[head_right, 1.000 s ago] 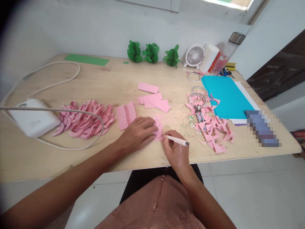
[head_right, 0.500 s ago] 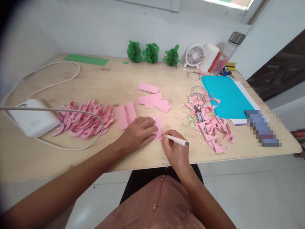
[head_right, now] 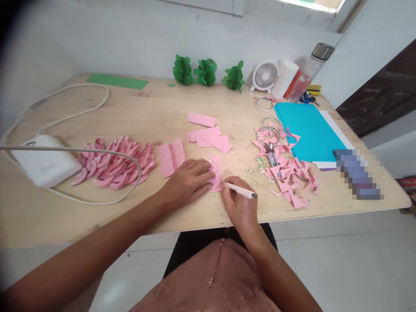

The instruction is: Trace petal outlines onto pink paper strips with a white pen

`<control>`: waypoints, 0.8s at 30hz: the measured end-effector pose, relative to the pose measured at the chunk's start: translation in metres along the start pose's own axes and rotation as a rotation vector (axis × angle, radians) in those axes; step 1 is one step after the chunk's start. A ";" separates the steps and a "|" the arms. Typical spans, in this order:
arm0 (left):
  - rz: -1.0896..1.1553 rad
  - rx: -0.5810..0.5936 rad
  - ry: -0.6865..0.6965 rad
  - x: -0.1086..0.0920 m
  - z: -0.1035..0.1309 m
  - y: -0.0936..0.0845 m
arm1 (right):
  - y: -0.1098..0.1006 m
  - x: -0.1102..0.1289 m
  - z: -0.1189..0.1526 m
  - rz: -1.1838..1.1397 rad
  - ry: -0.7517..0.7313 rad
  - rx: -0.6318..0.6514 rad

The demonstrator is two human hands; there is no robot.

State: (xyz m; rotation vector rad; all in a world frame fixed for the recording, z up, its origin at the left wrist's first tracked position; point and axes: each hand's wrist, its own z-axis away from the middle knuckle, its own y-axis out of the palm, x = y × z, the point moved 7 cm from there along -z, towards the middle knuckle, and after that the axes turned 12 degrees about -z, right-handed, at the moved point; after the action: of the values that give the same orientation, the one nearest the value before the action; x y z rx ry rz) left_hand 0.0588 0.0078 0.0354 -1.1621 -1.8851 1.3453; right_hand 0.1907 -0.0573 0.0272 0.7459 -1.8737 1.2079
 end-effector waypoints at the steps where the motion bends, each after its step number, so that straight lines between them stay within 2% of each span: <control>1: 0.001 -0.002 -0.001 0.000 0.000 0.000 | 0.000 0.000 0.000 0.004 0.001 0.000; 24: -0.002 0.000 -0.002 0.000 0.000 -0.002 | 0.001 -0.002 -0.003 0.015 0.026 0.012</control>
State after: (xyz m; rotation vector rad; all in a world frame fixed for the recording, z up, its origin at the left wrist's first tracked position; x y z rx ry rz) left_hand 0.0586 0.0076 0.0373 -1.1592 -1.8871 1.3465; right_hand 0.1919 -0.0546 0.0261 0.7212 -1.8554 1.2337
